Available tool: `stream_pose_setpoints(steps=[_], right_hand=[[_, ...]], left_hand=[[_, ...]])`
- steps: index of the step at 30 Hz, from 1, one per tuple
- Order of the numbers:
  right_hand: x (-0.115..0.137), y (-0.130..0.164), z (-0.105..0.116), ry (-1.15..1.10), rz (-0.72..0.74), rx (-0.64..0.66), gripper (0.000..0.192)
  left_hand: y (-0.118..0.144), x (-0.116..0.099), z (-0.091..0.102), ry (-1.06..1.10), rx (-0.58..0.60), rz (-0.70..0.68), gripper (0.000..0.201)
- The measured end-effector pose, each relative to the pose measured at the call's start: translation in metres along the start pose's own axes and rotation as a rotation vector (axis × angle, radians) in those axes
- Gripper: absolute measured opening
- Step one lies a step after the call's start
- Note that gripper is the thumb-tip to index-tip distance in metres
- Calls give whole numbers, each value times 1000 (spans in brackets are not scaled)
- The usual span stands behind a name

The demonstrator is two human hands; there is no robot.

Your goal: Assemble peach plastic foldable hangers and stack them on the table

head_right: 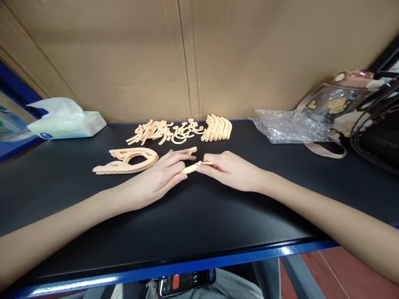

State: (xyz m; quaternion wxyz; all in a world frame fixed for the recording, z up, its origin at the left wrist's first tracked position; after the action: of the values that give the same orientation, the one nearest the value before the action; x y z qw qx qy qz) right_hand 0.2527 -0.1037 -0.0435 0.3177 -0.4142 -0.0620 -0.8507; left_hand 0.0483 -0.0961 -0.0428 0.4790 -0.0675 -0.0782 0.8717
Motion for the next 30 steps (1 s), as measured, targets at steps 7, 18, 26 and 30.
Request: stream_pose_setpoints(steps=[7, 18, 26, 30], right_hand=[[4, 0, -1, 163, -10, 52, 39], [0, 5, -6, 636, 47, 60, 38], [2, 5, -6, 870, 105, 89, 40], [3, 7, -6, 976, 234, 29, 45]], left_hand=[[0, -1, -1, -23, 27, 0, 27], [0, -1, 0, -3, 49, -28, 27], [1, -1, -1, 10, 45, -34, 26], [0, -1, -1, 23, 35, -40, 25]])
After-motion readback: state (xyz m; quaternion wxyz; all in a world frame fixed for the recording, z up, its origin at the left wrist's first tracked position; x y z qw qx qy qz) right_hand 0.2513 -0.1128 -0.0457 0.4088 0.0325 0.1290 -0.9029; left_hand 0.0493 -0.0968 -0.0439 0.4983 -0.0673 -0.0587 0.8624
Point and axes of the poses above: each hand's wrist, its own y-axis away from the middle knuckle, its own z-axis out of the back of the hand, x = y × z, the point moved 2 cm from there along -y, towards the middle knuckle, and after that the axes turned 14 degrees about -y, right-handed, at the moved point
